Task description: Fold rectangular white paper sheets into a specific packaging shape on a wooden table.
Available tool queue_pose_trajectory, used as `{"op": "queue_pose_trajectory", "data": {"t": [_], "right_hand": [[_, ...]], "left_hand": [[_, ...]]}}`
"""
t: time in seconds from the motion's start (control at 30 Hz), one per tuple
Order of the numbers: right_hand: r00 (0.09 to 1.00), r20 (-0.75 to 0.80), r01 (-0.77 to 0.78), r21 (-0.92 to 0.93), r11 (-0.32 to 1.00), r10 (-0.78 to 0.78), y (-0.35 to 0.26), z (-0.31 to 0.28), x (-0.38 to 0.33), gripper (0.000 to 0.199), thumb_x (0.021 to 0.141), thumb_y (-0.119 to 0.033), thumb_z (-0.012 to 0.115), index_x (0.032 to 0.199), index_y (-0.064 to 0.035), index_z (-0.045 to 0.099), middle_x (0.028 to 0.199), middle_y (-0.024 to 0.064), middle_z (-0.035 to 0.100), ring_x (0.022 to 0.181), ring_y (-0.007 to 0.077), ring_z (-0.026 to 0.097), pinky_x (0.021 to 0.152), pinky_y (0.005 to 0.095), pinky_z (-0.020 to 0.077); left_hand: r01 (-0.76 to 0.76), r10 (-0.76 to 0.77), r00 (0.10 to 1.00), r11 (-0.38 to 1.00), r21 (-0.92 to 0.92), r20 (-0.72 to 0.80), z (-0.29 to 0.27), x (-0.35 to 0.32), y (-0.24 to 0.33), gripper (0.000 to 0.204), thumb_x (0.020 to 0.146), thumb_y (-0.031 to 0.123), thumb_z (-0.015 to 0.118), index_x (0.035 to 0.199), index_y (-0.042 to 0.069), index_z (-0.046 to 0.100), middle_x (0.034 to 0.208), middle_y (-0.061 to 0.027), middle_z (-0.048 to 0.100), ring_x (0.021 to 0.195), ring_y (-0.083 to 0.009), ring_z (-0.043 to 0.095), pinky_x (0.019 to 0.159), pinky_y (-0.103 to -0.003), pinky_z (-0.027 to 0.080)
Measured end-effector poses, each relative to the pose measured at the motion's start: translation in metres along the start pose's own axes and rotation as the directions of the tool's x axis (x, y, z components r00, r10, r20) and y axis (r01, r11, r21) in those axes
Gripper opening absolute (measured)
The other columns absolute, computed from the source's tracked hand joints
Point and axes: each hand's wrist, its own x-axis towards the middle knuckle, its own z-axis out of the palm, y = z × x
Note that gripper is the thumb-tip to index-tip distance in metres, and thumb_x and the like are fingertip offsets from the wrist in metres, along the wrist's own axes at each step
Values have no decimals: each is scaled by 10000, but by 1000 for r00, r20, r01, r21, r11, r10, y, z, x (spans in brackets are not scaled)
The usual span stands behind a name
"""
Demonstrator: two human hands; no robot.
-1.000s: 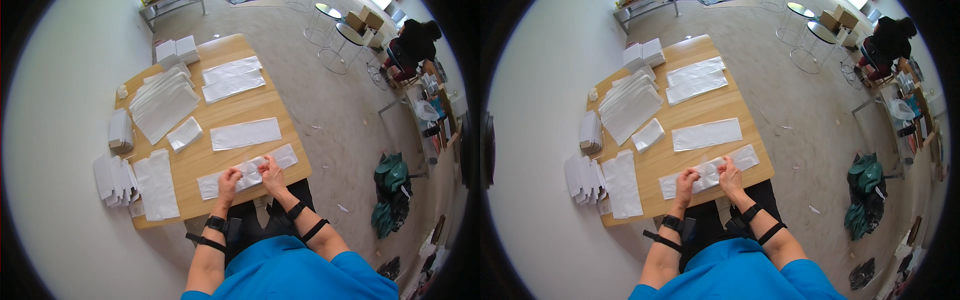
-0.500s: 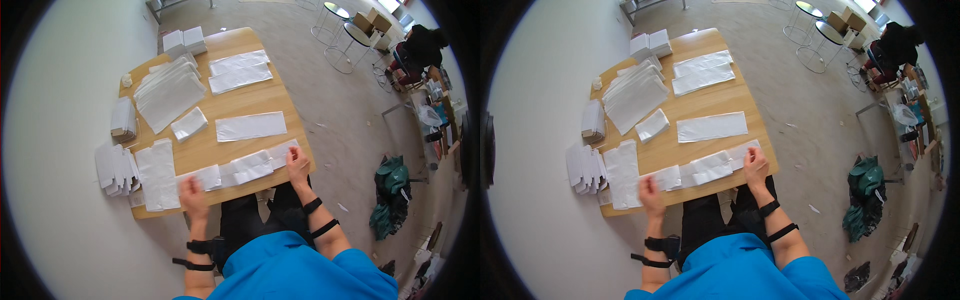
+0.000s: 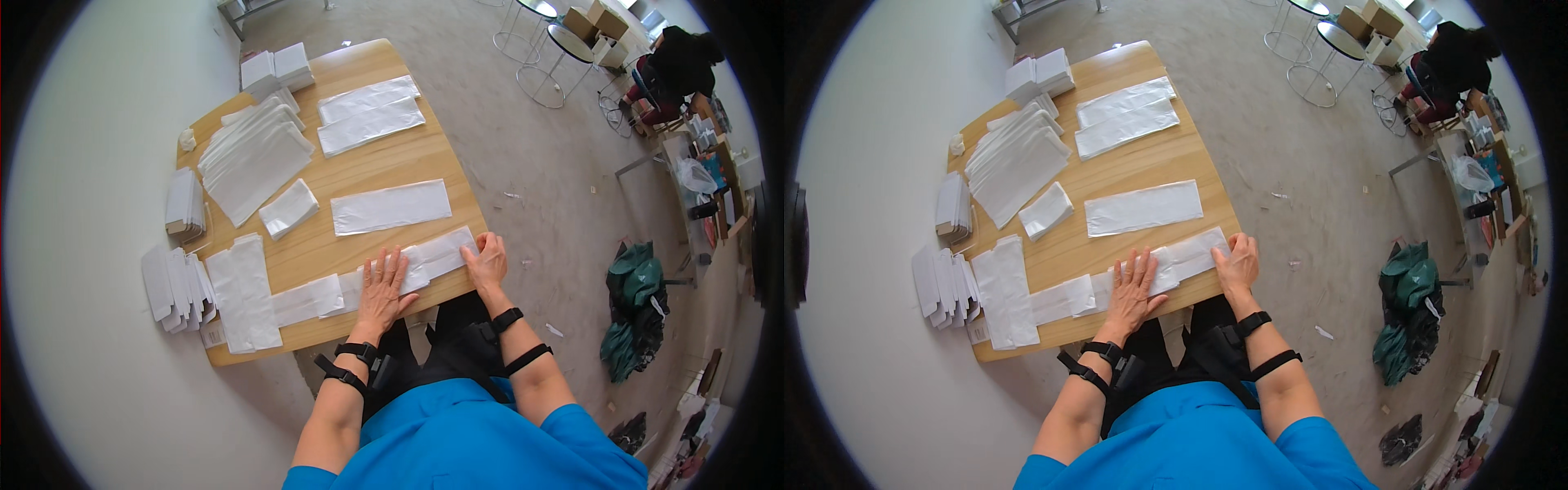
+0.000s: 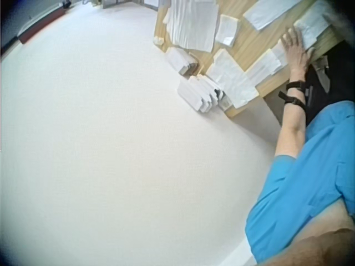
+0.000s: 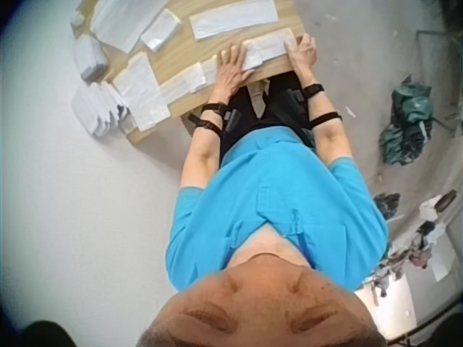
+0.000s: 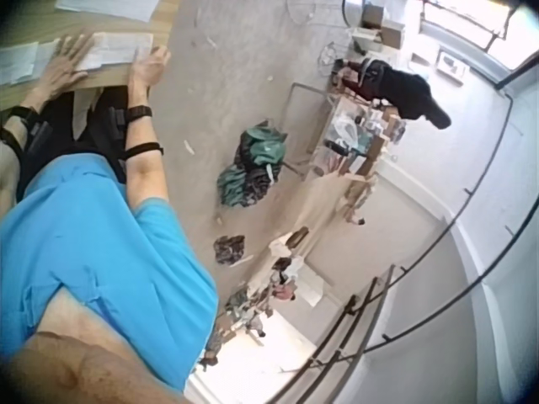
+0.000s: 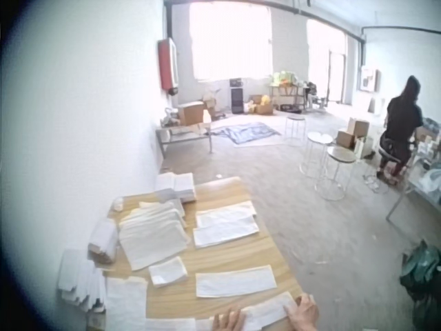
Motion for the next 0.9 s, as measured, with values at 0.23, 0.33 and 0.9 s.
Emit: {"op": "queue_pose_trajectory", "data": {"t": [0.23, 0.33, 0.9], "right_hand": [[999, -27, 34, 10, 999, -34, 1, 3, 0, 331, 674, -203, 779, 886, -74, 560, 894, 90, 558, 871, 286, 569, 755, 402, 480], [997, -64, 54, 16, 998, -53, 6, 5, 2, 315, 681, -228, 777, 869, -71, 579, 863, 86, 567, 818, 275, 578, 714, 395, 482], [987, -84, 144, 99, 985, -136, 21, 15, 3, 177, 738, -172, 691, 833, -42, 618, 803, 72, 622, 739, 248, 622, 691, 379, 501]], "left_hand": [[-3, 2, 999, 1000, 29, 37, -1, 0, -3, 928, 819, 568, 574, 1512, 107, 163, 1590, -67, 90, 1468, -283, 32, 1174, -493, 1], [1, -1, 1000, 994, -108, 4, -13, 1, 5, 832, 836, 479, 615, 1487, 113, 250, 1575, -75, 153, 1457, -295, 88, 1169, -505, 36], [136, -240, 964, 811, -570, -112, -4, 30, 13, 382, 702, 151, 768, 1058, 123, 631, 929, -65, 566, 941, -260, 555, 842, -387, 440]]}}
